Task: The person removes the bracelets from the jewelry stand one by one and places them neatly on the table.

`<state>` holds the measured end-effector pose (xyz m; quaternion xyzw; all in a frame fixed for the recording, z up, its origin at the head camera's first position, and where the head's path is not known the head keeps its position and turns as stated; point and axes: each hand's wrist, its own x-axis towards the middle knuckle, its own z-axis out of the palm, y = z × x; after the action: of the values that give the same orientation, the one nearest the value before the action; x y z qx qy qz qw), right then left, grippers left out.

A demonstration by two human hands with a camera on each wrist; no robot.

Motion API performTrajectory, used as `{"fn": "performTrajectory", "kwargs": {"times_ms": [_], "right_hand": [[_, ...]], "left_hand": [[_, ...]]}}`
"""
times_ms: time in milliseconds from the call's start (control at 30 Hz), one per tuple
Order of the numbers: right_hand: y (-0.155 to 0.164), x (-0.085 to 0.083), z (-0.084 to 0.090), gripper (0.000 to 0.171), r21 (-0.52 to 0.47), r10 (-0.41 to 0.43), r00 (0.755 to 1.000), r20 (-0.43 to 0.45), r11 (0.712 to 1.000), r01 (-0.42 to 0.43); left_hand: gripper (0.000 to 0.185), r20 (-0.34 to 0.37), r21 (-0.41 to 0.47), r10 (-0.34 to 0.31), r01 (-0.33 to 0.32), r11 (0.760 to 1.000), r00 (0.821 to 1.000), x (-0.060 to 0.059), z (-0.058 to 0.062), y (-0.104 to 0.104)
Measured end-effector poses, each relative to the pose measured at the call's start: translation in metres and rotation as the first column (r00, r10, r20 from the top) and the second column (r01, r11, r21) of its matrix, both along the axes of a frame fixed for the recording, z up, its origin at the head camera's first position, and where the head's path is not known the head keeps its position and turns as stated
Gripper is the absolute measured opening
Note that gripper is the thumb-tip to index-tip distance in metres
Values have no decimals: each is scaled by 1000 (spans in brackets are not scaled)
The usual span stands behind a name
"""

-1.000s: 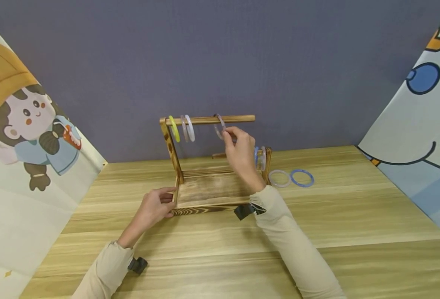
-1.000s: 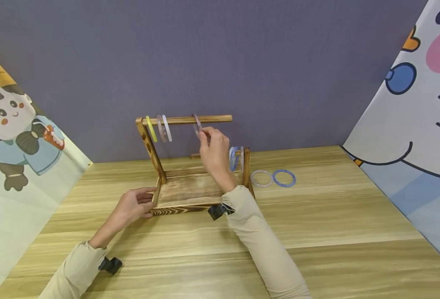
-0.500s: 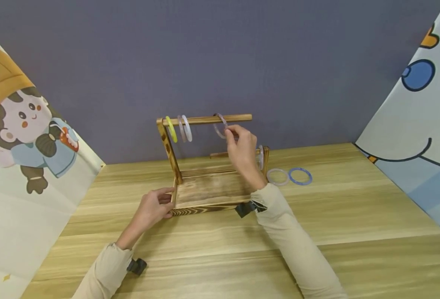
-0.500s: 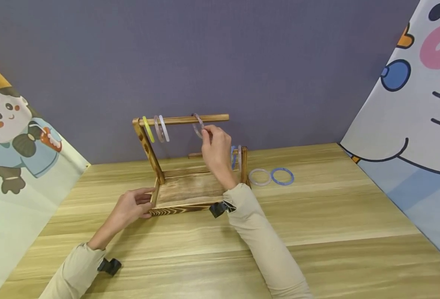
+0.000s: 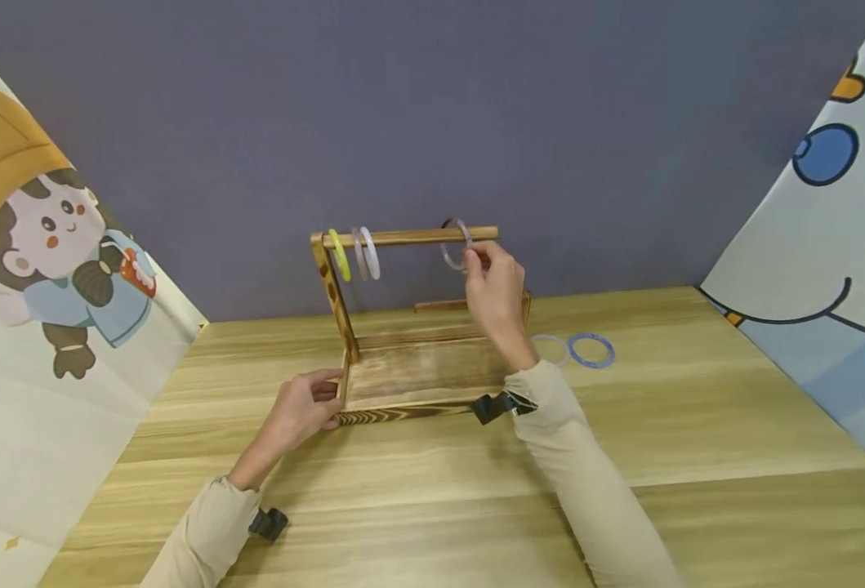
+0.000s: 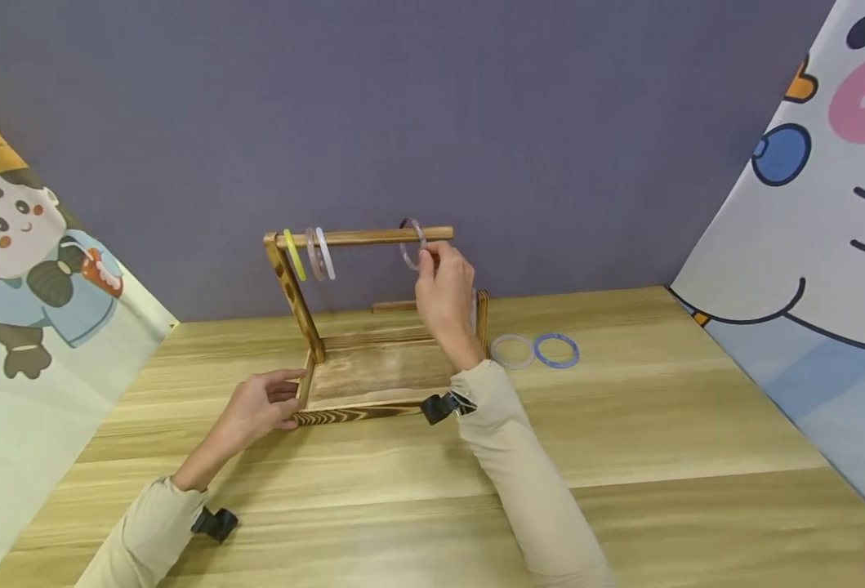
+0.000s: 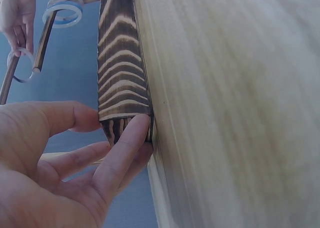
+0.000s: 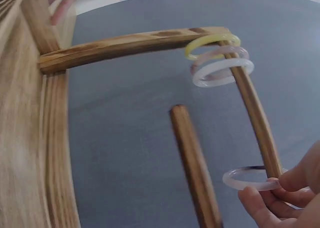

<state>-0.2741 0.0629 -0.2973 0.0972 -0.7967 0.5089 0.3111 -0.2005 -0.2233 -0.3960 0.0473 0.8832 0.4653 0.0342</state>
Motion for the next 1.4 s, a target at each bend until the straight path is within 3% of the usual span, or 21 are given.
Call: {"fn": "performTrajectory", "kwargs": {"times_ms": [200,567,833,1067,1400], "right_hand": [[2,3,1,26,0,23,1000,9,1000,-23],[30,2,-11,23,75,-26,989,-143,997,37],[51,1,-12,20,71,-46,990,-136,996,56],[76,-3,-10,18,87,-113,980,-166,988,129],[113,10,-19,25,163,-86,984,-153,980,111]], "left_hand": [[51,8,5,5,-5,1000,1000,3,2,-2],[52,5,19,-11,11,1000,1000,-1,2,2],[52,6,17,-4,4,1000,1000,-1,1,1],[52,17,33,0,-1,999,1000,-3,1,2],[52,19,27,11,-12,1000,1000,-3,-1,2]]}}
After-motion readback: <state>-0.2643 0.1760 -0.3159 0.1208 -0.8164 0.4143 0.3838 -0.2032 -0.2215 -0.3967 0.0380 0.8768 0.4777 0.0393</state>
